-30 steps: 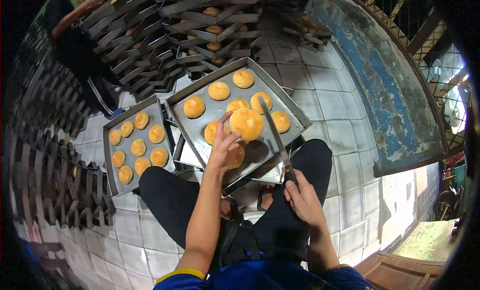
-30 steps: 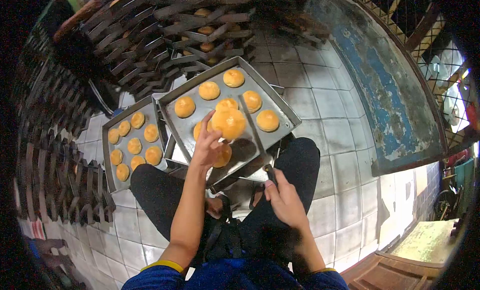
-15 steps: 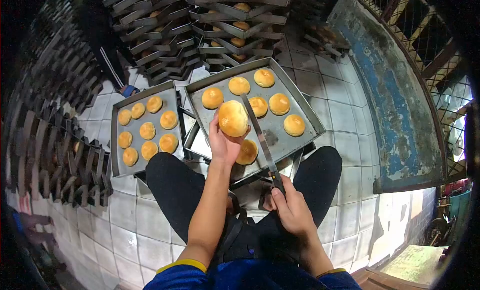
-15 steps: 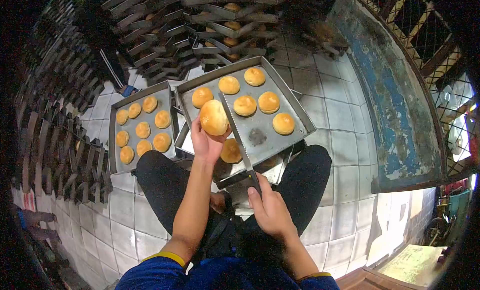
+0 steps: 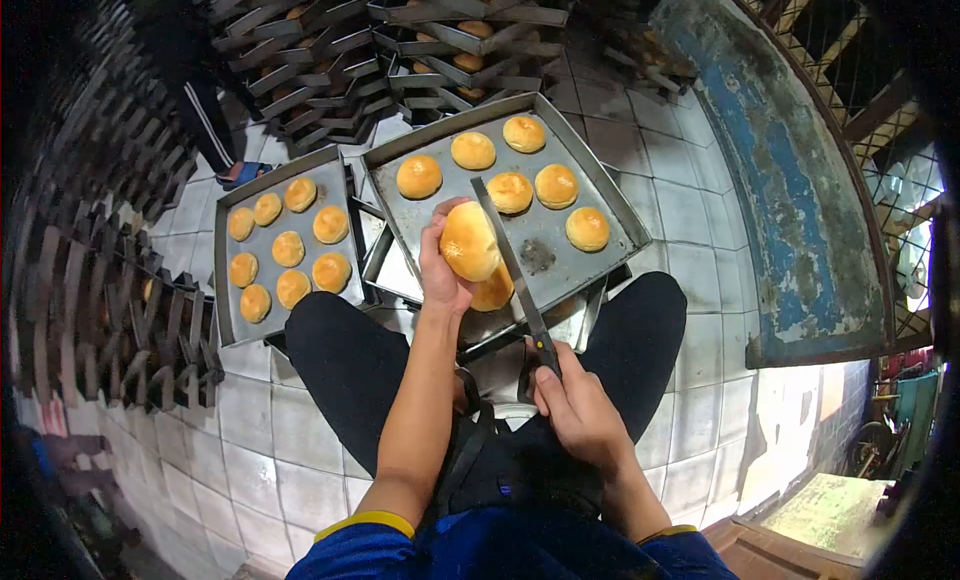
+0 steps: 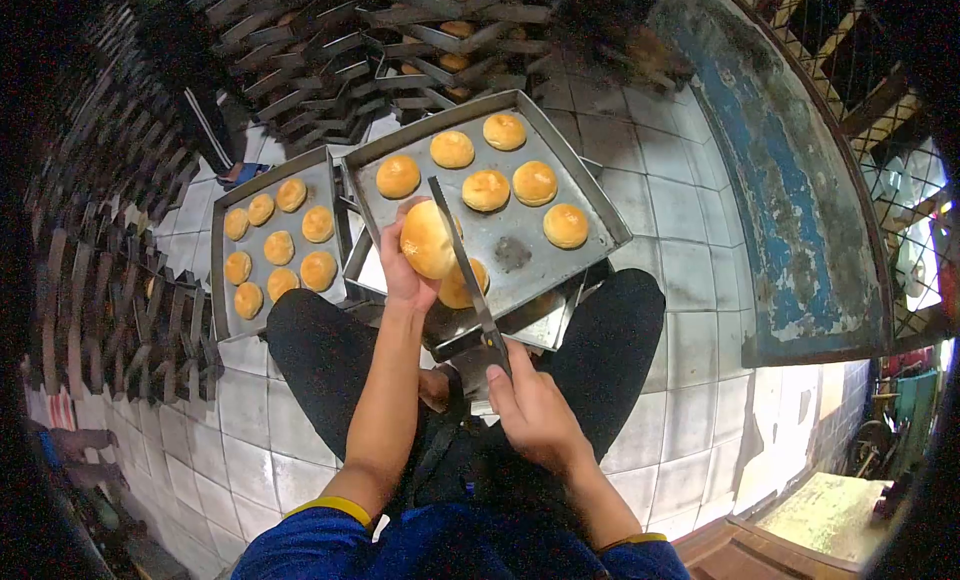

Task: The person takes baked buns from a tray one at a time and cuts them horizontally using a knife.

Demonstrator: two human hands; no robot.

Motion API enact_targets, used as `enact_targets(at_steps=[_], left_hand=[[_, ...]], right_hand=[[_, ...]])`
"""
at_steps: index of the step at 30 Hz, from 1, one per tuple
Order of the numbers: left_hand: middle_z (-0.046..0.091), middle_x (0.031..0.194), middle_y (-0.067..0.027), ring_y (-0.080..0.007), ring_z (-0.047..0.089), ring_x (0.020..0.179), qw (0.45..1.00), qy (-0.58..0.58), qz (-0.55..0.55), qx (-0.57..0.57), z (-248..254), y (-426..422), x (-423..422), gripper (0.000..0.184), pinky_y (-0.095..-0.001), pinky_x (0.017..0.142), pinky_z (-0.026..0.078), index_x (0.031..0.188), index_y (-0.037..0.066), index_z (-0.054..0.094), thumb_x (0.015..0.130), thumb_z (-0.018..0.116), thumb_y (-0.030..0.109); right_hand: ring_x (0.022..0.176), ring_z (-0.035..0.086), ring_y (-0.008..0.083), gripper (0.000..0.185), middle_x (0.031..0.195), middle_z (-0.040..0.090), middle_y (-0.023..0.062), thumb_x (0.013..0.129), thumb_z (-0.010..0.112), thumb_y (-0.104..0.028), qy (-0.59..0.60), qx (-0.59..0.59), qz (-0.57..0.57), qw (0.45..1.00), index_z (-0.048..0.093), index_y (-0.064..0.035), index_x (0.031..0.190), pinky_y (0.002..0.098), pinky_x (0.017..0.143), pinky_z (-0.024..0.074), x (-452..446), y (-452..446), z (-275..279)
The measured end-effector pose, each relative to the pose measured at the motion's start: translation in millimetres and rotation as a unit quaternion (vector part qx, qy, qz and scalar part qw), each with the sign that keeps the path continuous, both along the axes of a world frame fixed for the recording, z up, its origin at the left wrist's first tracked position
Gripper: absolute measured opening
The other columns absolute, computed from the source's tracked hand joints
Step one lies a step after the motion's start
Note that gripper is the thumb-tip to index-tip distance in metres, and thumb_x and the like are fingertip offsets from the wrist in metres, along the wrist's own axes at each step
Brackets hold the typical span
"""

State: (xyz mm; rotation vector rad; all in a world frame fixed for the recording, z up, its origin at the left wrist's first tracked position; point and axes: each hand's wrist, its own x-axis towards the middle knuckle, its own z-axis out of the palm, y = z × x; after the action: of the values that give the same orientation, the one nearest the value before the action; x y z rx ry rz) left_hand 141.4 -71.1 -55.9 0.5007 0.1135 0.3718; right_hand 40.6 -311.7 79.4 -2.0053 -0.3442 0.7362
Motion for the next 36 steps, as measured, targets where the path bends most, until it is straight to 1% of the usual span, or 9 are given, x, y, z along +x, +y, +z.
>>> enact_targets(at_steps=[2,3,7,18,24,27,30,34,36], left_hand=[[0.070,0.116,-0.0091,-0.0210,0.072,0.104,0.999,-0.008,-0.032,0.030,-2.5,-2.3,-1.0,0.039,-0.0375,0.091,0.062,0.130,0.005,0.062,0.107,0.046,0.032],[0.070,0.114,-0.0099,-0.0213,0.072,0.102,0.998,-0.015,-0.046,0.040,2.3,-2.5,-2.0,0.039,-0.0372,0.091,0.062,0.129,0.003,0.062,0.107,0.047,0.032],[0.070,0.111,-0.0101,-0.0213,0.072,0.099,0.995,-0.011,-0.076,0.057,4.2,4.7,-4.2,0.039,-0.0361,0.090,0.061,0.128,0.002,0.061,0.106,0.049,0.031],[0.069,0.099,-0.0070,-0.0164,0.070,0.089,0.985,0.032,-0.136,0.101,-10.5,8.3,-3.0,0.035,-0.0311,0.080,0.059,0.119,-0.001,0.064,0.102,0.057,0.030],[0.074,0.112,-0.0131,-0.0190,0.074,0.098,0.944,-0.028,-0.264,0.194,3.1,-2.2,-10.8,0.047,-0.0321,0.086,0.060,0.131,-0.004,0.063,0.102,0.059,0.032],[0.074,0.111,-0.0142,-0.0273,0.076,0.096,0.963,0.012,-0.249,0.104,14.6,-4.4,-15.6,0.057,-0.0419,0.087,0.064,0.140,0.000,0.057,0.098,0.064,0.038],[0.067,0.138,-0.0171,-0.0335,0.069,0.126,0.965,-0.054,-0.250,-0.050,-5.0,4.1,-9.5,0.059,-0.0534,0.109,0.057,0.146,0.006,0.055,0.097,0.063,0.037],[0.059,0.157,-0.0108,-0.0273,0.059,0.141,0.954,-0.110,-0.209,-0.184,-46.0,-12.4,7.1,0.053,-0.0520,0.119,0.047,0.155,0.007,0.052,0.105,0.063,0.021],[0.059,0.158,-0.0067,-0.0245,0.057,0.142,0.951,-0.139,-0.235,-0.142,-26.8,-23.9,8.1,0.052,-0.0591,0.113,0.049,0.161,0.022,0.049,0.111,0.059,0.030]], right_hand=[[0.068,0.056,0.0142,0.042,0.073,0.056,0.0027,0.115,0.045,-0.022,0.018,0.028,-0.016,0.999,0.050,0.0023,0.150,0.0308,0.070,0.0478,5.8,2.0,2.8],[0.066,0.050,0.0102,0.040,0.073,0.052,-0.0005,0.117,0.044,-0.021,0.029,0.075,-0.030,0.996,0.051,-0.0001,0.150,0.0288,0.069,0.0468,6.4,-0.6,-10.1],[0.066,0.060,0.0195,0.044,0.072,0.059,0.0081,0.115,0.046,-0.026,0.038,0.082,0.009,0.996,0.047,-0.0007,0.151,0.0370,0.067,0.0504,11.6,-15.4,-18.1],[0.063,0.047,0.0091,0.040,0.075,0.050,-0.0021,0.117,0.046,-0.022,0.131,0.143,0.003,0.981,0.050,-0.0074,0.154,0.0280,0.059,0.0418,19.2,-24.4,-18.5],[0.062,0.045,0.0078,0.041,0.076,0.050,-0.0025,0.117,0.047,-0.024,0.183,0.163,-0.026,0.969,0.051,-0.0096,0.155,0.0252,0.057,0.0383,25.5,-15.7,-15.1],[0.061,0.043,0.0073,0.041,0.075,0.049,-0.0029,0.117,0.047,-0.025,0.170,0.163,-0.022,0.972,0.050,-0.0097,0.156,0.0250,0.056,0.0376,28.0,-14.6,-11.4],[0.062,0.045,0.0068,0.040,0.075,0.049,-0.0040,0.116,0.049,-0.023,0.137,0.185,-0.024,0.973,0.055,-0.0045,0.152,0.0234,0.058,0.0402,33.1,-8.5,-7.8],[0.071,0.053,0.0033,0.040,0.088,0.056,0.0001,0.114,0.055,-0.025,0.099,0.158,-0.113,0.976,0.054,-0.0058,0.150,0.0169,0.058,0.0384,43.2,-6.0,-26.8],[0.071,0.048,0.0015,0.045,0.093,0.056,-0.0005,0.115,0.056,-0.028,0.094,0.228,-0.070,0.967,0.051,-0.0075,0.154,0.0172,0.055,0.0348,52.5,-6.6,-44.1]])
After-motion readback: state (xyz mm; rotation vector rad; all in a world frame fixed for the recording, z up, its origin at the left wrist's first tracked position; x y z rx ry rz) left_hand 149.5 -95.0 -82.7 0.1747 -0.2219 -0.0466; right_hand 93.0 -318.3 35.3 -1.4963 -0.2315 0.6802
